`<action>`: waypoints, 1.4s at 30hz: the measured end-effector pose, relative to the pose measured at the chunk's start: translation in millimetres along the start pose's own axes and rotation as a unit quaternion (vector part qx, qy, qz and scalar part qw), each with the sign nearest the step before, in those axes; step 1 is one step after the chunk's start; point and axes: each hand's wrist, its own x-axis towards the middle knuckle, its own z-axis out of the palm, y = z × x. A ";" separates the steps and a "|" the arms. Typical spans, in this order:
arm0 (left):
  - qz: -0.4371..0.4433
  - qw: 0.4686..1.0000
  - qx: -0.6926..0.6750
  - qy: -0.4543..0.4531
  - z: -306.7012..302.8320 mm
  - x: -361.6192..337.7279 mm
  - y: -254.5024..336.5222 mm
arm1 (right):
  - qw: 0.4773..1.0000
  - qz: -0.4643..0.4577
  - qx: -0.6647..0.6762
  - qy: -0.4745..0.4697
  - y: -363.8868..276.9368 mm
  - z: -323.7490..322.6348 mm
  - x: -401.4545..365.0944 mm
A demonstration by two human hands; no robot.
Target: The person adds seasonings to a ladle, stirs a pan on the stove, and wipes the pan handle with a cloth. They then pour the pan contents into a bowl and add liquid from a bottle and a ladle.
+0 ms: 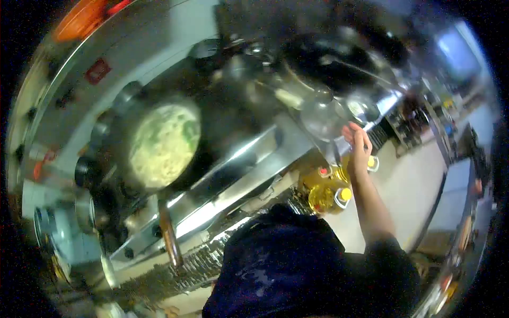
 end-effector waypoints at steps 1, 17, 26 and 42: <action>0.001 1.000 0.015 -0.005 1.8 1.0 4.2 | 0.999 0.004 -0.033 0.021 8.3 -17.5 0.7; 0.259 0.960 0.105 -0.019 79.8 -2.4 249.7 | 0.967 0.019 -0.213 -0.139 139.4 -52.6 19.4; 0.031 0.937 0.346 0.037 77.5 -38.3 75.9 | 0.843 -0.212 -0.472 -0.147 119.9 -22.1 27.2; 0.070 0.969 0.227 0.074 68.2 22.2 15.9 | 0.781 -0.329 -0.350 -0.399 103.1 79.5 -77.3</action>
